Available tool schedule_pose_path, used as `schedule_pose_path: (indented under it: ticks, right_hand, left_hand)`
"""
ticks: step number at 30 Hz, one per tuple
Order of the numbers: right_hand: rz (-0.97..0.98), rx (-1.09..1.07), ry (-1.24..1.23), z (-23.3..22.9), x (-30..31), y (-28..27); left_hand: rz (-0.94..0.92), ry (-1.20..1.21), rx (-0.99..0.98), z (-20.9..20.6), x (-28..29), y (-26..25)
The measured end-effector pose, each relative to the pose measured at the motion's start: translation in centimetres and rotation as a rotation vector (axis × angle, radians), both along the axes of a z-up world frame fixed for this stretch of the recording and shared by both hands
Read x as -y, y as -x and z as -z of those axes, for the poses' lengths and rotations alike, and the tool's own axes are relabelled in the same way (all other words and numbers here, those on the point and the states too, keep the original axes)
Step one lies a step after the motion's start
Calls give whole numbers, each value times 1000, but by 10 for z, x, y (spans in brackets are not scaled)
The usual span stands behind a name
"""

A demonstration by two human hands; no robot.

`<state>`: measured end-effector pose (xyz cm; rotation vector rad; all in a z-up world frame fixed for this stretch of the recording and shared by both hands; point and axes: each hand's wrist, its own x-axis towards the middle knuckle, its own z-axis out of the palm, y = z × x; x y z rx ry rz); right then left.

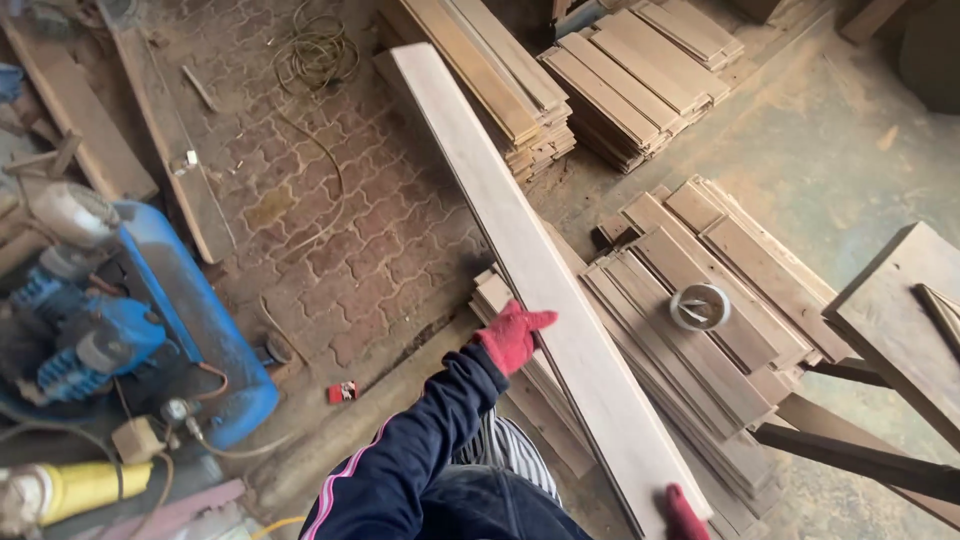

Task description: Using an angle grinder equipped with a sanding disc to smooth wooden boards.

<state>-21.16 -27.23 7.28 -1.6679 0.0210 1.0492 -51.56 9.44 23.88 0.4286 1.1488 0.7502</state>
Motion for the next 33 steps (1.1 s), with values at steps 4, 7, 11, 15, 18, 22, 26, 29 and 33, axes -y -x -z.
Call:
schedule_pose_path:
  ticks: [4, 7, 11, 15, 18, 22, 26, 29, 33]
  right_hand:
    - [92, -35, -4, -239, -184, 125]
    - [72, -123, 60, -231, -251, 131]
    - [162, -168, -13, -211, -350, 152]
    - [163, -148, -112, -147, -461, 152]
    - [174, -188, -139, -127, -592, 170]
    - [111, -214, -214, -92, -767, 184]
    - [125, -232, -151, -11, -920, 180]
    - [20, -203, -184, -4, -1014, 185]
    - [-102, -113, -187, 7, -1080, 179]
  left_hand:
    - [-162, -37, 366, 32, -76, 6]
    - [-40, 24, 378, 50, -125, 5]
    - [42, 61, 424, 100, -227, 18]
    - [-2, 147, 416, 149, -349, 29]
    - [14, 232, 346, 156, -477, 48]
    - [-66, 62, 275, 197, -632, 73]
    - [-62, 98, -26, 242, -774, 91]
    - [9, -7, -38, 250, -845, 108]
    - [34, -5, -9, 299, -902, 112]
